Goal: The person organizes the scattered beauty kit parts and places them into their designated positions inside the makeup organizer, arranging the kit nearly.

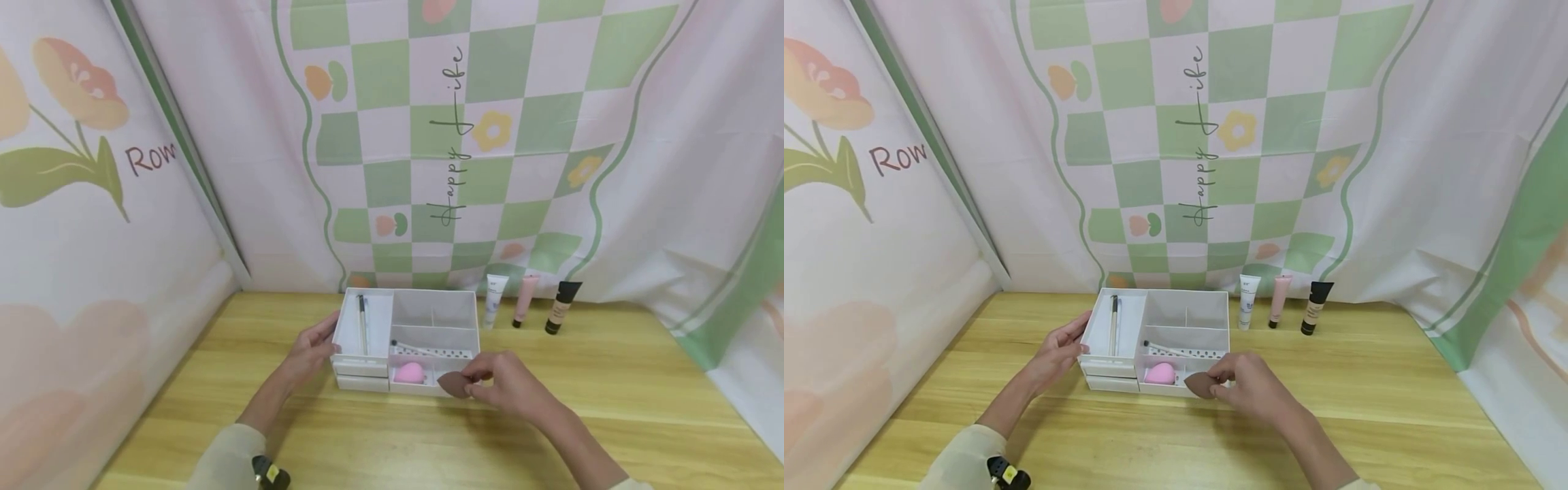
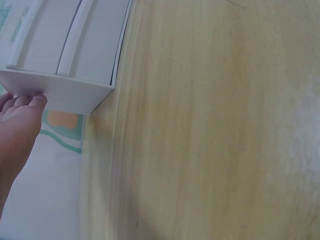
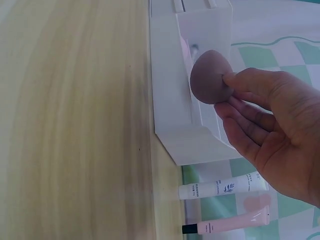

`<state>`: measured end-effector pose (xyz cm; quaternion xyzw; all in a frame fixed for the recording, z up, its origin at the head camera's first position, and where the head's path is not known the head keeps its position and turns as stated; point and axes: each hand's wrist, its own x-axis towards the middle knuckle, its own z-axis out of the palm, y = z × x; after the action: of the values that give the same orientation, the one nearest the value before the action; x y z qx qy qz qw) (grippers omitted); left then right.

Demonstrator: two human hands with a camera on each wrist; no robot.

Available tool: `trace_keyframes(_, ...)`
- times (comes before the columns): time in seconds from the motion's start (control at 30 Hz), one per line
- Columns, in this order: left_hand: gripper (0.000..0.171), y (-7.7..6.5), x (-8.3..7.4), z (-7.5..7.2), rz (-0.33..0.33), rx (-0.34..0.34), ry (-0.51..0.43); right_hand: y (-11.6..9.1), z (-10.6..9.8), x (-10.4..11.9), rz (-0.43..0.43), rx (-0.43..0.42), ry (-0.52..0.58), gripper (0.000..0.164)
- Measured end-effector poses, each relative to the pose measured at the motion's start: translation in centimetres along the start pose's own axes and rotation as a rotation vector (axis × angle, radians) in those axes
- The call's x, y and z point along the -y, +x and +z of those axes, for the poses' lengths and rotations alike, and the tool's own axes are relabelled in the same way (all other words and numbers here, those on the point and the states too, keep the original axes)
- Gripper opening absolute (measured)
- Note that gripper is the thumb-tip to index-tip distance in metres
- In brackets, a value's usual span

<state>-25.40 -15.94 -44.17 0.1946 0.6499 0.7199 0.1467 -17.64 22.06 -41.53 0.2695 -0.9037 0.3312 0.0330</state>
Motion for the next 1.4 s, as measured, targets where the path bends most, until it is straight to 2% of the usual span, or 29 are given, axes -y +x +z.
trace_keyframes(0.2, 0.078, 0.1, 0.1, -0.1, 0.005, 0.006, -0.002, 0.4, -0.3, -0.1, 0.001, -0.015, -0.013, 0.014)
trace_keyframes(0.4, 0.079, 0.3, 0.2, -0.3, 0.013, 0.011, -0.001, 1.1, -0.3, 0.0, 0.042, -0.003, -0.063, 0.016)
trace_keyframes(0.9, 0.079, 0.2, 0.0, -0.1, -0.013, -0.003, 0.018, 2.0, 0.2, -0.2, 0.105, 0.013, -0.115, 0.018)
trace_keyframes(1.4, 0.078, 0.2, -0.1, 0.0, 0.011, 0.019, -0.003, 2.3, 0.8, -0.1, 0.08, 0.011, -0.186, 0.018)
